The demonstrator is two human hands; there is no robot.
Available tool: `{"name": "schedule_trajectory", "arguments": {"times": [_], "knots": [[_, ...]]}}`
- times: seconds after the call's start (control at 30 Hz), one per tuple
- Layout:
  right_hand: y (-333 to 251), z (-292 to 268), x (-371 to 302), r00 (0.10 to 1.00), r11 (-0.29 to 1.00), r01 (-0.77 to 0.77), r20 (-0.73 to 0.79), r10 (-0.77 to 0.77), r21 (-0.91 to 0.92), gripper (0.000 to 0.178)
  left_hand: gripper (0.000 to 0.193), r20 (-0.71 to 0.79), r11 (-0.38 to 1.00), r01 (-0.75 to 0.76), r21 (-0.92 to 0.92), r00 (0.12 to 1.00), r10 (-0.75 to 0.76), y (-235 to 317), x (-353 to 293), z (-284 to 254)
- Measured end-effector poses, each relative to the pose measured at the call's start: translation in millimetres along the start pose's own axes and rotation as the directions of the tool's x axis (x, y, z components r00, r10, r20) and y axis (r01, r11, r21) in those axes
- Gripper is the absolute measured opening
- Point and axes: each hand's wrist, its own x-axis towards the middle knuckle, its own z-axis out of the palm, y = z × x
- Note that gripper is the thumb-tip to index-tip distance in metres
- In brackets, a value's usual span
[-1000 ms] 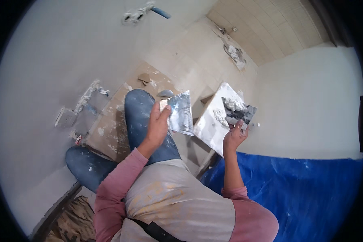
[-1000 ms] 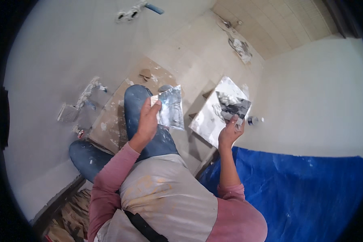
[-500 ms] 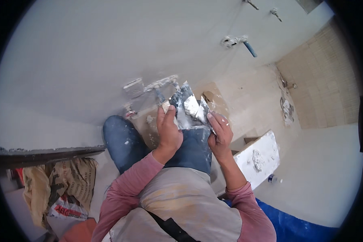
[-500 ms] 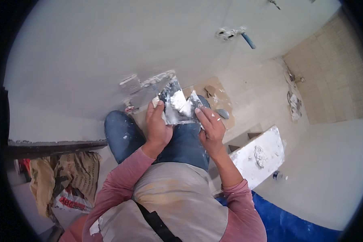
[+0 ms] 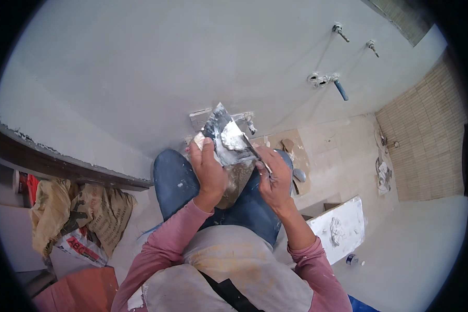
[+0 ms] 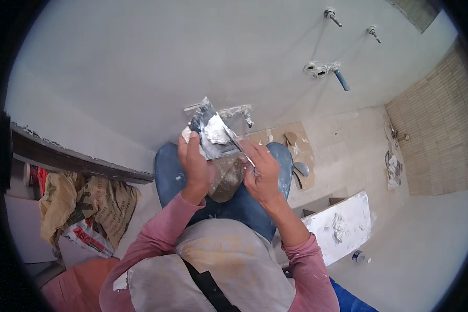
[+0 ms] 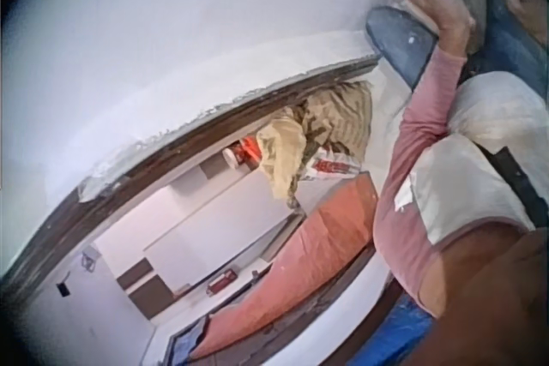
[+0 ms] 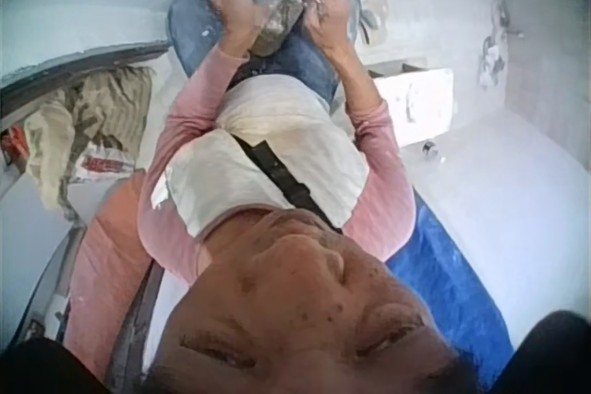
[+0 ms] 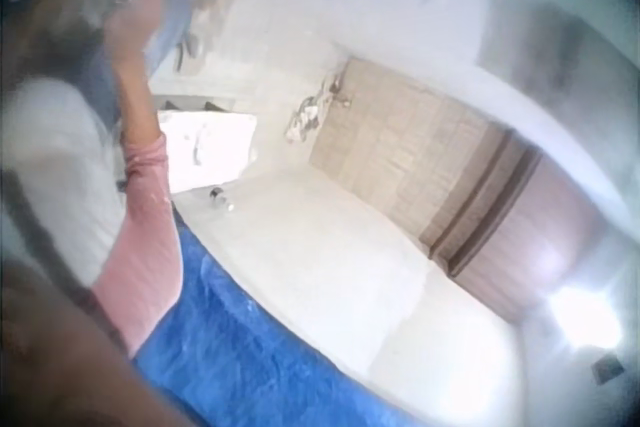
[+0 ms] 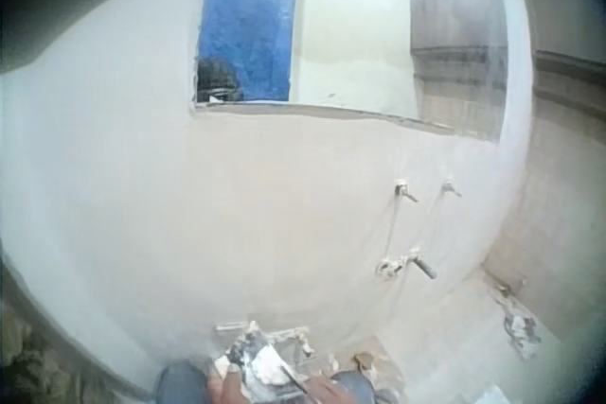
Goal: The person applies white filler to a wall around electrical outlets and plumbing stubs using two putty knives, transferring the compound between tools and spreading it across the surface.
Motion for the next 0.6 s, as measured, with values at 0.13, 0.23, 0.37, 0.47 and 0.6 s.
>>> {"name": "schedule_trajectory", "arguments": {"times": [0.13, 0.23, 0.37, 0.47, 0.6], "knots": [[32.3, -16.1, 2.0, 0.997, 0.991, 0.045, 0.075, -0.036, -0.122, 0.032, 0.027, 0.024, 0.993, 0.046, -0.107, 0.999, -0.044, 19.3, 12.2, -1.1], [61.5, -30.1, 10.4, 0.807, 0.804, -0.584, 0.186, 0.561, 0.108, 0.026, 0.032, 0.189, 0.973, 0.222, -0.064, 0.96, -0.206, 20.2, 20.2, -19.7], [79.9, -15.7, 38.6, 0.726, 0.251, -0.657, 0.507, 0.464, 0.711, 0.044, 0.036, 0.355, 0.771, 0.636, -0.018, 0.725, -0.59, 3.1, 13.6, -21.4], [129.1, -10.4, 37.7, 0.644, 0.376, -0.759, 0.7, 0.31, 0.532, 0.048, 0.036, 0.35, 0.74, 0.672, -0.003, 0.694, -0.629, -9.4, 24.9, -24.2], [170.5, -31.2, 61.5, 0.536, 0.655, -0.732, 0.752, 0.383, 0.189, 0.048, 0.035, 0.485, 0.774, 0.629, -0.079, 0.702, -0.521, -13.8, 67.2, -38.0]]}}
